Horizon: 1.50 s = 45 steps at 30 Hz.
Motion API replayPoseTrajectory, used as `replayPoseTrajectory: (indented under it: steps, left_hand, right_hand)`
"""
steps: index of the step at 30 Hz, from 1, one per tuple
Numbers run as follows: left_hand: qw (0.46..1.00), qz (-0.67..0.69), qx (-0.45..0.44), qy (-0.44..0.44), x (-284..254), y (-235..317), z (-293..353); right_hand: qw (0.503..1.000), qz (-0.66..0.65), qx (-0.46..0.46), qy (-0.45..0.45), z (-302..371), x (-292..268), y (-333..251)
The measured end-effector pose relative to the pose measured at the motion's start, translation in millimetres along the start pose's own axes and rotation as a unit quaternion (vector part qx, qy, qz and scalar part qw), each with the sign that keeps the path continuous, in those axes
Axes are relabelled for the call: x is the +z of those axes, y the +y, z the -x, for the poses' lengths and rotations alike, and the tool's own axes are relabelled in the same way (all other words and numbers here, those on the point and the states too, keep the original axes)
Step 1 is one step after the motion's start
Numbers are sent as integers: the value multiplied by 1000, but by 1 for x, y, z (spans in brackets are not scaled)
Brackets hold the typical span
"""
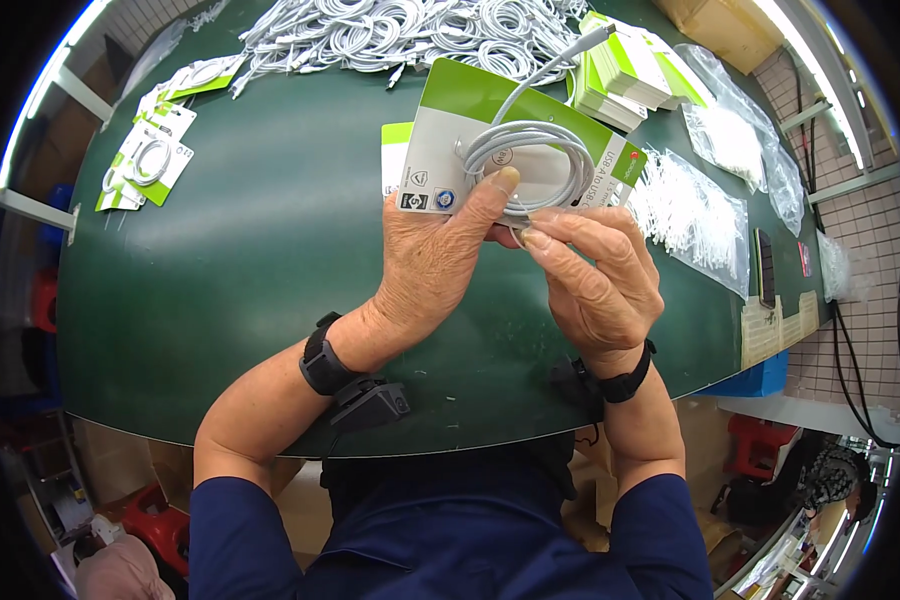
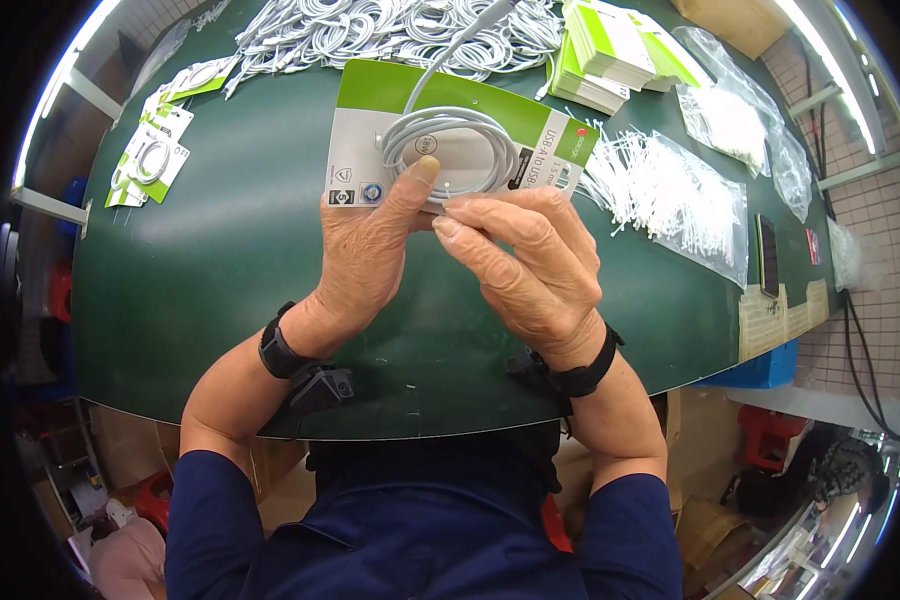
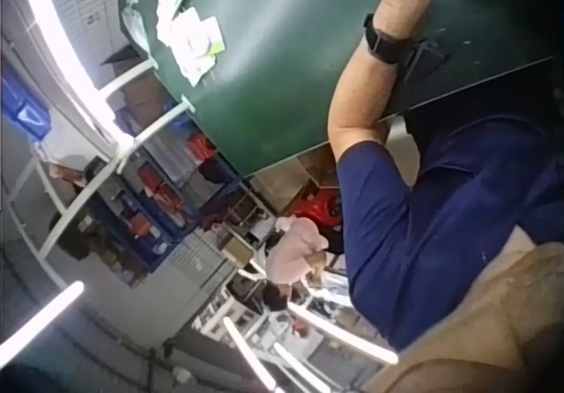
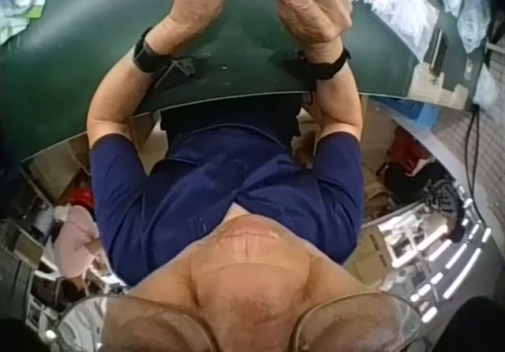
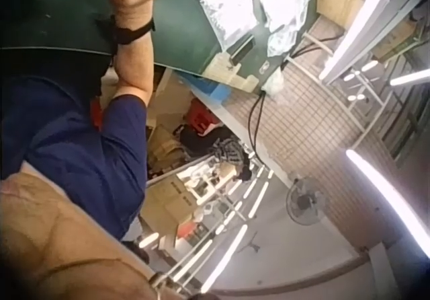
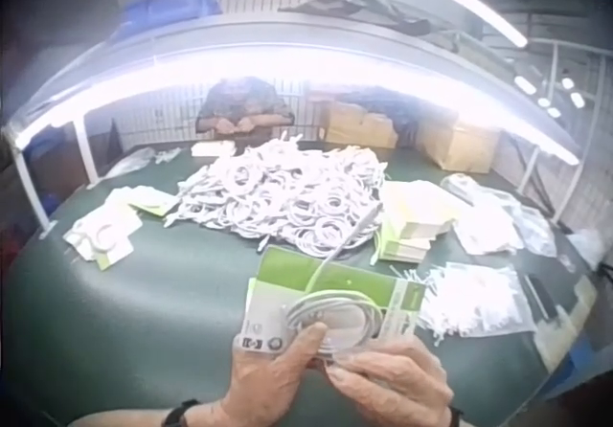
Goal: The person packages a cable by placing it onto a card and threading a zip tie through the card and around the cable. After tightening the zip tie, the person repeats the process with a second zip tie on the other side of the cable.
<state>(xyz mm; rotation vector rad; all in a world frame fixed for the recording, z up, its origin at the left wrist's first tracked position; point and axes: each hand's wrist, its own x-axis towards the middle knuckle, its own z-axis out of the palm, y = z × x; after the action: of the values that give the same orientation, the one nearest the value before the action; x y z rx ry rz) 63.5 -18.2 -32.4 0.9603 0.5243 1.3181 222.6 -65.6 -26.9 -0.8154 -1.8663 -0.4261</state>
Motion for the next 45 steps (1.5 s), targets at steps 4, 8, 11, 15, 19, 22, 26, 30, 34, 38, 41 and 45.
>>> replayPoseTrajectory:
  steps: [4, 8, 11, 15, 19, 22, 26, 30, 34, 38, 41, 45]
  left_hand:
    - [1000, -2, 2, -4, -2, 2, 1]
    - [1000, -1, -6, -9, -2, 2, 2]
    - [1000, -2, -11, -10, -2, 3, 2]
    - [1000, -5, -16, -17, -3, 3, 1]
    - [1000, -7, -17, -25, -2, 0, 0]
    - [1000, -7, -10, -28, -3, -3, 2]
    - [999, -43, -8, -22, -4, -8, 2]
    - [998, -50, -13, -26, -10, -11, 4]
    - [997, -68, -26, -35, -13, -11, 3]
    - [996, -56, -49, -50, -13, -8, 3]
    - [995, -64, -47, -53, -15, -6, 1]
    - [998, -48, -37, -37, -16, -5, -5]
  right_hand:
    - [1000, 10, 0, 5, -1, 0, 0]
    - [1000, 18, 3, 4, -2, -1, 1]
    - [1000, 15, 12, -4, -4, -2, -2]
    - [999, 2, 35, -16, -5, -2, -3]
    - [997, -12, 68, -18, -6, 0, 1]
    - [995, -23, 97, -26, -7, 4, 2]
    - [986, -66, 153, -21, -4, 8, -1]
    - [996, -12, 74, -49, -5, 6, -4]
    - [995, 3, 71, -73, -6, 3, -5]
    - [991, -8, 118, -68, -6, 3, -1]
    - [979, -71, 163, -97, -5, 3, 5]
    - [991, -70, 111, -40, -11, 2, 6]
